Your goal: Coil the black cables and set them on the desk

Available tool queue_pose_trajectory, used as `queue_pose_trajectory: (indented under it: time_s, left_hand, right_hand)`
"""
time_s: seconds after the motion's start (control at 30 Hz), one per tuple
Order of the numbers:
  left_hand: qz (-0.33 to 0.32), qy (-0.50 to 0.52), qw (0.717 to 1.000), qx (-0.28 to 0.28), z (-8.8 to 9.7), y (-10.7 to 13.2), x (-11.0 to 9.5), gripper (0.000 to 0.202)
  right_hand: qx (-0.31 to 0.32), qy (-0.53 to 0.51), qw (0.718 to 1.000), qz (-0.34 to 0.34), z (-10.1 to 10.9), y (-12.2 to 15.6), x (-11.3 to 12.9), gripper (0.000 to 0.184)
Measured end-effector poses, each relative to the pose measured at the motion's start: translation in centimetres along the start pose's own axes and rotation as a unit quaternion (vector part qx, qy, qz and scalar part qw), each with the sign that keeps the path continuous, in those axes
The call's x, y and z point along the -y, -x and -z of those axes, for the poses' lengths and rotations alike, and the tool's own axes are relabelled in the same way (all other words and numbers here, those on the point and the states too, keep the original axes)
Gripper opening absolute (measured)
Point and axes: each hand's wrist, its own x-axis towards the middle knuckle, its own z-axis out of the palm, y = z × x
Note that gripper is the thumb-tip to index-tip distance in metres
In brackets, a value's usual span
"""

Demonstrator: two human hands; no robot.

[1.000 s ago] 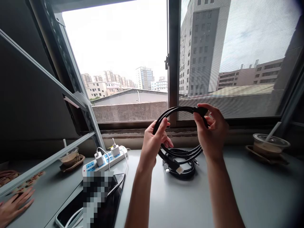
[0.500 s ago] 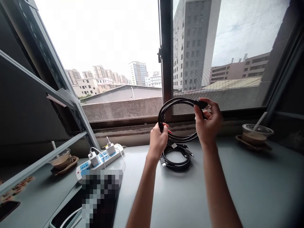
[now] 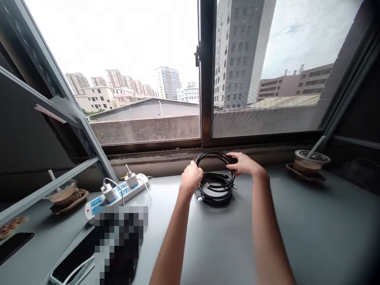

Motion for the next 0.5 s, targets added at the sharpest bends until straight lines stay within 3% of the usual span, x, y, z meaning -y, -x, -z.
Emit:
queue_pose_trajectory:
  time_s: [0.1, 0.23, 0.4, 0.5]
  left_hand:
    - [0.041, -0.076, 0.996, 0.023, -2.0, -0.9, 0.6, 0.029]
    - [0.078, -0.135, 0.983, 0.093, -4.0, -2.0, 1.4, 0.031]
    - [0.078, -0.168, 0.973, 0.140, -4.0, -2.3, 1.8, 0.029]
    - [0.075, -0.188, 0.971, 0.130, -3.5, -2.0, 1.4, 0.032]
  right_hand:
    - [0.081, 0.019, 0.994, -0.077, -1.1, -1.6, -2.4, 0.039]
    - [0.139, 0.053, 0.978, -0.148, -2.2, -3.3, -5.1, 0.022]
    - [0.161, 0.074, 0.972, -0.152, -2.7, -4.4, -6.4, 0.027]
    - [0.164, 0.085, 0.972, -0.143, -2.9, -4.8, -6.5, 0.029]
